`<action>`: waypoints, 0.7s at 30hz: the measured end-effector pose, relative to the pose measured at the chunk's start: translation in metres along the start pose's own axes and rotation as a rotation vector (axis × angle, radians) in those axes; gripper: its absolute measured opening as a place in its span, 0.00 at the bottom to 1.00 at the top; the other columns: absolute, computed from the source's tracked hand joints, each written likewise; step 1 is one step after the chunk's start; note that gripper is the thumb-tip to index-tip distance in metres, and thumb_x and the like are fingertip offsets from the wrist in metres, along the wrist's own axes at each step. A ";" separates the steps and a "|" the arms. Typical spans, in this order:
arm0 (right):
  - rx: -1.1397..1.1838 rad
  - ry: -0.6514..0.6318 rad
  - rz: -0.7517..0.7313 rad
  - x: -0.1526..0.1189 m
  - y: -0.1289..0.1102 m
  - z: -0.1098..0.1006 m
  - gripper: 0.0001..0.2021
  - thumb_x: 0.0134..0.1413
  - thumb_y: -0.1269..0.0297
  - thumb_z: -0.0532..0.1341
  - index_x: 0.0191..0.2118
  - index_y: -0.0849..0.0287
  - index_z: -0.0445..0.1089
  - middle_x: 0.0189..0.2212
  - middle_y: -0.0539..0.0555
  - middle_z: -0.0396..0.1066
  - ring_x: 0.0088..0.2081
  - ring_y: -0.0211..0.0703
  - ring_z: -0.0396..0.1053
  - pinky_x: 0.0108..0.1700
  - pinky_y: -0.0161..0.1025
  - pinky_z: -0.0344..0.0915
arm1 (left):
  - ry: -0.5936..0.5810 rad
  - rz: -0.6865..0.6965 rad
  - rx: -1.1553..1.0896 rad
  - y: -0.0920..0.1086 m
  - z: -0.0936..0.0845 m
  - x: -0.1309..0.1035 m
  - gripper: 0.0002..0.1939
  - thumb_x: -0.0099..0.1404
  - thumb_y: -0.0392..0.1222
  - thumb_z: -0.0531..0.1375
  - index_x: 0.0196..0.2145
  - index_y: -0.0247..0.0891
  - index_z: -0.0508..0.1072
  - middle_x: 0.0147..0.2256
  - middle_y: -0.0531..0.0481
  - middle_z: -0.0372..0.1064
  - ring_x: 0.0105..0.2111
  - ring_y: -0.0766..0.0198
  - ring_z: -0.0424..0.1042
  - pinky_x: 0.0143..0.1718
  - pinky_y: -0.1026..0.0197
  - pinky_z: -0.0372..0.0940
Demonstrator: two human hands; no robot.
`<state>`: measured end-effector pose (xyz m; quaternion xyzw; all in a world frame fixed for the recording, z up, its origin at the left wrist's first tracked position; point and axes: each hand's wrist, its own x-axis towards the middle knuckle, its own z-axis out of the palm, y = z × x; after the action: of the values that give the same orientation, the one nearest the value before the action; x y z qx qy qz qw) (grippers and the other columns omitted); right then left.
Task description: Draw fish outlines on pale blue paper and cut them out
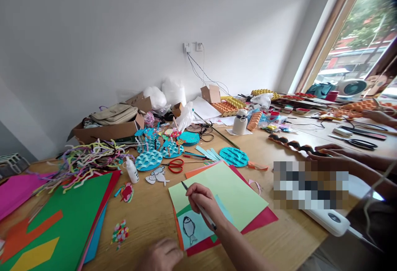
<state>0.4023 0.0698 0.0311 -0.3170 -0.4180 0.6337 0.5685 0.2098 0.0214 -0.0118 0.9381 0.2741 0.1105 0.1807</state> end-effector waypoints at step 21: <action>-0.001 0.077 0.022 -0.036 -0.015 -0.026 0.16 0.41 0.57 0.67 0.33 0.56 0.62 0.21 0.46 0.59 0.23 0.34 0.53 0.25 0.33 0.50 | 0.106 0.020 -0.116 0.010 -0.022 -0.011 0.16 0.63 0.29 0.47 0.41 0.38 0.70 0.35 0.47 0.70 0.36 0.63 0.69 0.37 0.62 0.67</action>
<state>0.4374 0.0392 0.0298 -0.3461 -0.3925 0.6269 0.5772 0.1987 0.0140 0.0105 0.9215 0.2672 0.1773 0.2190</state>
